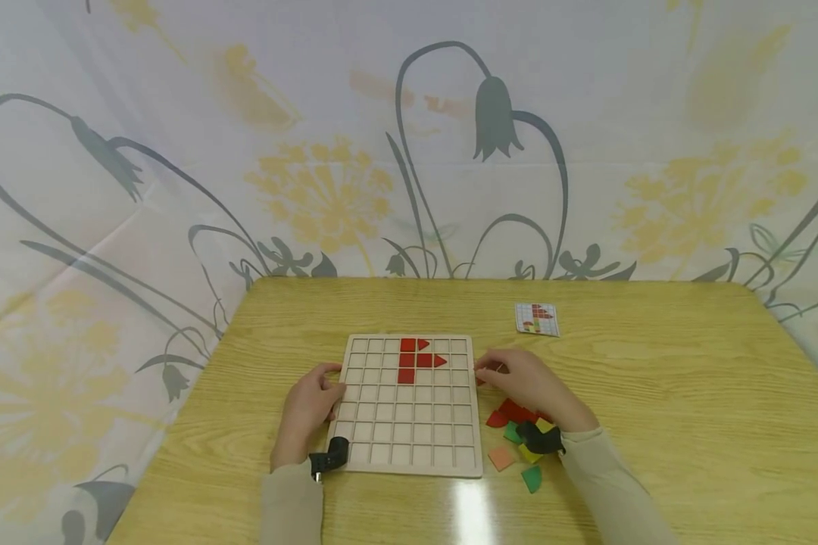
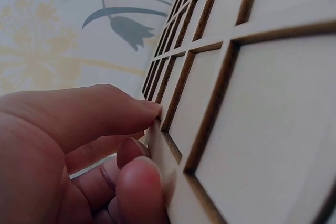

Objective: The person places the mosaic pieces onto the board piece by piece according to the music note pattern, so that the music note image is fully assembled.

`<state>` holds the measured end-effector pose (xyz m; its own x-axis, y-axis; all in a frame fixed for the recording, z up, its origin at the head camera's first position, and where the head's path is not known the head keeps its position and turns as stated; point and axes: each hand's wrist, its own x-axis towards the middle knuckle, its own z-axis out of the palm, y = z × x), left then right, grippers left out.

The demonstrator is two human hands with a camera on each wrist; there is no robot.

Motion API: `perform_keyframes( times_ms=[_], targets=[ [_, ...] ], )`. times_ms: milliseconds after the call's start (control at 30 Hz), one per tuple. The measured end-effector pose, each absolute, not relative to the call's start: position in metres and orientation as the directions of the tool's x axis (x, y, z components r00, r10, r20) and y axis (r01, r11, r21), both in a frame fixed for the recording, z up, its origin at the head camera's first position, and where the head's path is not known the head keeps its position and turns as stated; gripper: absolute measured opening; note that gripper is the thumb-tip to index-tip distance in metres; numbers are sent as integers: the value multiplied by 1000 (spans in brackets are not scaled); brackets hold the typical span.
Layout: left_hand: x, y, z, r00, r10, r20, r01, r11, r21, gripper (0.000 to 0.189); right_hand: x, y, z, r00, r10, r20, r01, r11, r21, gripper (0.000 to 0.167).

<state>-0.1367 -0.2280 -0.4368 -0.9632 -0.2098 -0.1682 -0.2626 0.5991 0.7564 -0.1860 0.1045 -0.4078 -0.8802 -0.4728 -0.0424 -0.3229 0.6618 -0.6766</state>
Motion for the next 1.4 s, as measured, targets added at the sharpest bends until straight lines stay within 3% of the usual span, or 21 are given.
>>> perform_keyframes(
  times_ms=[300,567,900,1200,1400],
  targets=[
    [-136,-225,-433,-962,-222,-161,-268,626,733,37,-177,120,-413,-879,-474,-54,-318,666,-675,16],
    [-134,-227,-431,-959,-231,-163,-275,627,729,35,-176,134,-415,-880,-465,-96,-242,613,-752,24],
    [-133,-228,-430,-959,-199,-202,-280,554,784,35,-175,143,-418,-823,-557,-112,-332,631,-701,25],
    [-134,-228,-432,-968,-178,-178,-251,619,744,35,-172,145,-420,-784,-595,-174,-328,637,-698,25],
    [-134,-227,-431,-970,-180,-164,-242,641,728,34,-173,142,-422,-811,-562,-163,-336,675,-657,21]
  ],
)
